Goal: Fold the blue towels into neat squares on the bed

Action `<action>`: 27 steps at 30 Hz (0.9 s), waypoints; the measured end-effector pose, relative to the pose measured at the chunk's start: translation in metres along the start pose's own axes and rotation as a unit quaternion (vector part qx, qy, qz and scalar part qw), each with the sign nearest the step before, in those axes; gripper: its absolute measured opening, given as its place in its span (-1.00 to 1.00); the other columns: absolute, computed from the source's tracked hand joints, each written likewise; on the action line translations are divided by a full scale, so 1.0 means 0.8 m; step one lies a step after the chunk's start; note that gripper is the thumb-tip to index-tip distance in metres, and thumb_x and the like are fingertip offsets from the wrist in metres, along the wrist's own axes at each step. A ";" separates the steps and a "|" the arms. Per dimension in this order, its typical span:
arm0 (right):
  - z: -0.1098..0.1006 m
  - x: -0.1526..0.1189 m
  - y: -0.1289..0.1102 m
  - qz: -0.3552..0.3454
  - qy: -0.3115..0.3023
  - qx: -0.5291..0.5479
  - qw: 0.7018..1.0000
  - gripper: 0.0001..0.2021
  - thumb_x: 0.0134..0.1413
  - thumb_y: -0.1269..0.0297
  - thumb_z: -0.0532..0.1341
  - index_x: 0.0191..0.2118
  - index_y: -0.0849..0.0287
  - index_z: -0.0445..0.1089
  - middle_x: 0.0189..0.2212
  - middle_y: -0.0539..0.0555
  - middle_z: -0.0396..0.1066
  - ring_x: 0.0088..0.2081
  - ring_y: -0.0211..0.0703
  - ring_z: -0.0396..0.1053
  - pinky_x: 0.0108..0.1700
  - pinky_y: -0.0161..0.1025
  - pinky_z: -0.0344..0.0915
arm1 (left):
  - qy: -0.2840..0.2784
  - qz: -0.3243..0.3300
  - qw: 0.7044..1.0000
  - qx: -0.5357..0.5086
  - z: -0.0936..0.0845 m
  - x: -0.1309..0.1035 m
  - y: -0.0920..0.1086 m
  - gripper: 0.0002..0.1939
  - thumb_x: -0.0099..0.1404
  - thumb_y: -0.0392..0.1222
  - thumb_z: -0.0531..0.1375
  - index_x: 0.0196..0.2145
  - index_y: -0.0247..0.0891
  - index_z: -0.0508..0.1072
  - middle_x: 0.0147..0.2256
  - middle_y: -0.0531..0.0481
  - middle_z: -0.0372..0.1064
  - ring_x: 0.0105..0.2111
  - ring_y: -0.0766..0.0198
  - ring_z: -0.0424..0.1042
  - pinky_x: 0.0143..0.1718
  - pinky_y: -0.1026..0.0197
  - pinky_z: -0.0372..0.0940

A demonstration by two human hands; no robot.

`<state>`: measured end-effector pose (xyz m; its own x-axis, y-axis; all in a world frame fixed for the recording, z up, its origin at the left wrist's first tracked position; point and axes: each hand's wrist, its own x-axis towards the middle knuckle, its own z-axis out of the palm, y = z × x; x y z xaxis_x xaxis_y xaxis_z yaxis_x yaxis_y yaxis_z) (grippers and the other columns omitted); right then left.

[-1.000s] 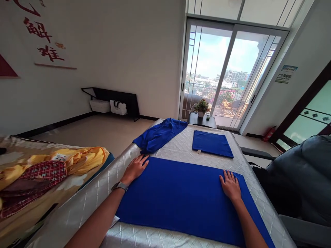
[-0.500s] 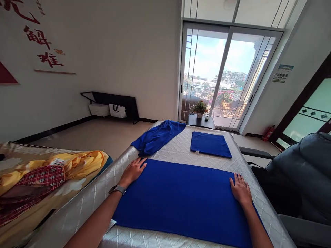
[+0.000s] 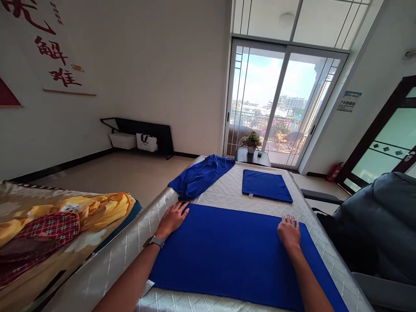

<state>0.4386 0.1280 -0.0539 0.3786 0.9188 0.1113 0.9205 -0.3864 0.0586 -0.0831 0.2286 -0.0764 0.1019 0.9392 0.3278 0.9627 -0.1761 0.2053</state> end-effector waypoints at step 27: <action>0.062 0.024 0.123 -0.002 -0.062 0.034 0.997 -0.29 0.35 -0.03 -0.26 0.48 0.25 -0.17 0.48 0.09 -0.20 0.46 -0.02 -0.24 0.43 0.03 -0.22 | -0.004 0.019 0.999 0.032 0.003 0.004 -0.004 -0.46 0.50 0.03 -0.08 0.30 -0.17 0.31 0.28 -0.19 0.27 0.30 0.00 0.21 0.35 -0.07 0.02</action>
<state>0.5412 0.1116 -0.0956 0.3800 0.9249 -0.0121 0.9249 -0.3801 -0.0099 -0.0849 0.2332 -0.0780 0.1408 0.9343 0.3274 0.9721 -0.1932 0.1332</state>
